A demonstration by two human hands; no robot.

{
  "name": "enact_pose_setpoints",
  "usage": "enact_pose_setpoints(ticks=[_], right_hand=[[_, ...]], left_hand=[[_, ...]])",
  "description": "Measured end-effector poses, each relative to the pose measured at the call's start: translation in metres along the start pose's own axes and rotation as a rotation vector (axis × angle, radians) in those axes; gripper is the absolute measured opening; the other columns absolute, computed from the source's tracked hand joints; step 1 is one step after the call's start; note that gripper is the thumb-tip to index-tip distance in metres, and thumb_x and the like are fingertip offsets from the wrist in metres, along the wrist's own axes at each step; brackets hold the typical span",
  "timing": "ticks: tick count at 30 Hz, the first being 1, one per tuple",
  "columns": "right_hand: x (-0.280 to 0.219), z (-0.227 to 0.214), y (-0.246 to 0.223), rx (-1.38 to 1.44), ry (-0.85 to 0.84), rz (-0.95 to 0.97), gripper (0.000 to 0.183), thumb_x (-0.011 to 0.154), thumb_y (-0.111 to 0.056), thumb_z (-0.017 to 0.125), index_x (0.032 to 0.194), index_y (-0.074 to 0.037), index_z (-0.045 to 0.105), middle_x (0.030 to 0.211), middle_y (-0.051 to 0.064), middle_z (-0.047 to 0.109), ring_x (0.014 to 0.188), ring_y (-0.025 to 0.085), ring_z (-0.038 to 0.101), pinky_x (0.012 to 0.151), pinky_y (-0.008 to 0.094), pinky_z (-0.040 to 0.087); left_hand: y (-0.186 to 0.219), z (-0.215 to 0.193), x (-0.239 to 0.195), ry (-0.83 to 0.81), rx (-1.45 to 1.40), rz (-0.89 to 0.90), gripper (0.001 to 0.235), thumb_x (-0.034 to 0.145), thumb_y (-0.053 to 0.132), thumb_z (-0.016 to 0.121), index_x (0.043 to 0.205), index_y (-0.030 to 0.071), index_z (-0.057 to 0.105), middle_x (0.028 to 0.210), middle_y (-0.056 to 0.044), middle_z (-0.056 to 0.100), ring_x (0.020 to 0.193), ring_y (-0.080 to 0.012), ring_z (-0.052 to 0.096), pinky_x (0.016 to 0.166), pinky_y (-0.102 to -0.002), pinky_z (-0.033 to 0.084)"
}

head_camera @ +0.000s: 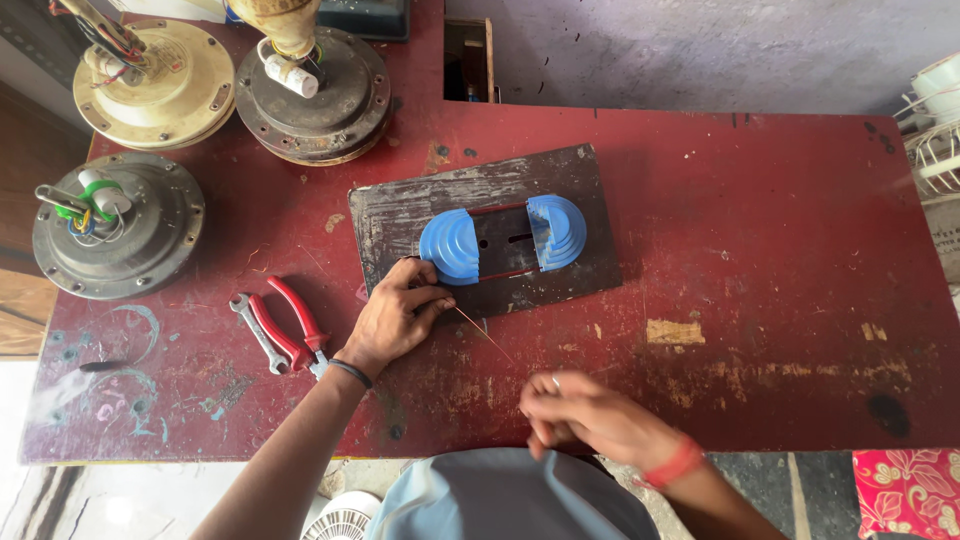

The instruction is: The person winds a red insulated copper wire around two blue plastic half-cylinders mounted on a black base. They repeatedly pass the wire between the two halves, building up multiple layers by hand. The work is performed on a red workbench with tools visible nearby.

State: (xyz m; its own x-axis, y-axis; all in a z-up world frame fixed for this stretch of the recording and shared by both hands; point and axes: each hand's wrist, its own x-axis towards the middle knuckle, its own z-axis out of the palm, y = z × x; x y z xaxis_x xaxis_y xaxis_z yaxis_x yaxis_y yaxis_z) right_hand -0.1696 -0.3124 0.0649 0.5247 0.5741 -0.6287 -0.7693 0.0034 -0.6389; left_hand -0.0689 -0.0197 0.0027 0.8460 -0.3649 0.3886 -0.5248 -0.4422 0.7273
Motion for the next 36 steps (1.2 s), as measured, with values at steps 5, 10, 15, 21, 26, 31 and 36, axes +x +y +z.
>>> enact_pose_setpoints(ticks=[5, 10, 15, 21, 26, 31, 36], right_hand=[[-0.069, -0.001, -0.045, -0.018, -0.25, -0.175, 0.045, 0.094, -0.028, 0.071, 0.123, 0.0, 0.051, 0.089, 0.007, 0.067, 0.099, 0.027, 0.073, 0.093, 0.04, 0.057], [-0.091, 0.008, -0.119, -0.133, -0.23, -0.425, 0.05, 0.101, -0.024, 0.067, 0.135, 0.01, 0.053, 0.083, 0.007, 0.068, 0.074, 0.017, 0.067, 0.068, 0.033, 0.056], [-0.072, 0.009, -0.184, -0.722, 0.433, -0.637, 0.027, 0.102, -0.016, 0.06, 0.108, 0.006, 0.076, 0.065, -0.002, 0.056, 0.056, 0.005, 0.046, 0.048, 0.023, 0.037], [0.006, -0.007, -0.213, -0.664, 0.333, -0.954, 0.016, 0.101, -0.012, 0.069, 0.104, 0.002, 0.076, 0.071, -0.005, 0.06, 0.056, 0.001, 0.043, 0.047, 0.02, 0.032], [0.069, -0.029, -0.21, -0.533, 0.32, -0.958, 0.015, 0.101, -0.012, 0.07, 0.104, 0.002, 0.076, 0.072, -0.007, 0.058, 0.056, 0.0, 0.04, 0.047, 0.02, 0.029], [0.12, -0.057, -0.203, -0.494, 0.564, -0.844, 0.017, 0.097, -0.017, 0.074, 0.1, -0.001, 0.078, 0.067, -0.008, 0.053, 0.057, 0.0, 0.041, 0.049, 0.021, 0.031], [0.134, -0.086, -0.2, -0.471, 0.671, -0.756, 0.019, 0.094, -0.02, 0.077, 0.093, -0.001, 0.078, 0.065, -0.007, 0.055, 0.059, 0.001, 0.045, 0.053, 0.021, 0.036]], left_hand=[[-0.003, 0.0, -0.001, -0.016, -0.014, -0.044, 0.015, 0.08, 0.011, 0.082, 0.094, 0.006, 0.08, 0.101, -0.009, 0.061, 0.095, -0.0258, 0.063, 0.083, -0.038, 0.054], [-0.004, 0.001, -0.001, 0.007, -0.074, -0.061, 0.015, 0.081, 0.012, 0.082, 0.094, 0.004, 0.08, 0.1, -0.009, 0.062, 0.091, -0.0237, 0.066, 0.081, -0.036, 0.056], [-0.005, 0.001, 0.0, 0.043, -0.117, -0.08, 0.015, 0.085, 0.013, 0.08, 0.094, 0.002, 0.078, 0.097, -0.009, 0.064, 0.087, -0.0228, 0.069, 0.078, -0.035, 0.057], [-0.007, 0.001, 0.001, 0.135, -0.08, -0.161, 0.015, 0.086, 0.014, 0.077, 0.089, 0.0, 0.077, 0.096, -0.011, 0.071, 0.084, -0.0245, 0.073, 0.074, -0.035, 0.057], [-0.009, 0.003, 0.003, 0.277, -0.142, -0.337, 0.018, 0.091, 0.013, 0.073, 0.092, -0.004, 0.073, 0.093, -0.013, 0.07, 0.081, -0.0242, 0.074, 0.071, -0.034, 0.058], [-0.006, 0.004, 0.013, 0.326, -0.312, -0.511, 0.023, 0.094, 0.013, 0.07, 0.09, -0.009, 0.07, 0.089, -0.011, 0.07, 0.074, -0.0169, 0.076, 0.066, -0.029, 0.059], [0.001, 0.006, 0.022, 0.386, -0.351, -0.693, 0.023, 0.094, 0.014, 0.068, 0.09, -0.008, 0.072, 0.087, -0.01, 0.069, 0.068, -0.0164, 0.072, 0.053, -0.028, 0.061]])
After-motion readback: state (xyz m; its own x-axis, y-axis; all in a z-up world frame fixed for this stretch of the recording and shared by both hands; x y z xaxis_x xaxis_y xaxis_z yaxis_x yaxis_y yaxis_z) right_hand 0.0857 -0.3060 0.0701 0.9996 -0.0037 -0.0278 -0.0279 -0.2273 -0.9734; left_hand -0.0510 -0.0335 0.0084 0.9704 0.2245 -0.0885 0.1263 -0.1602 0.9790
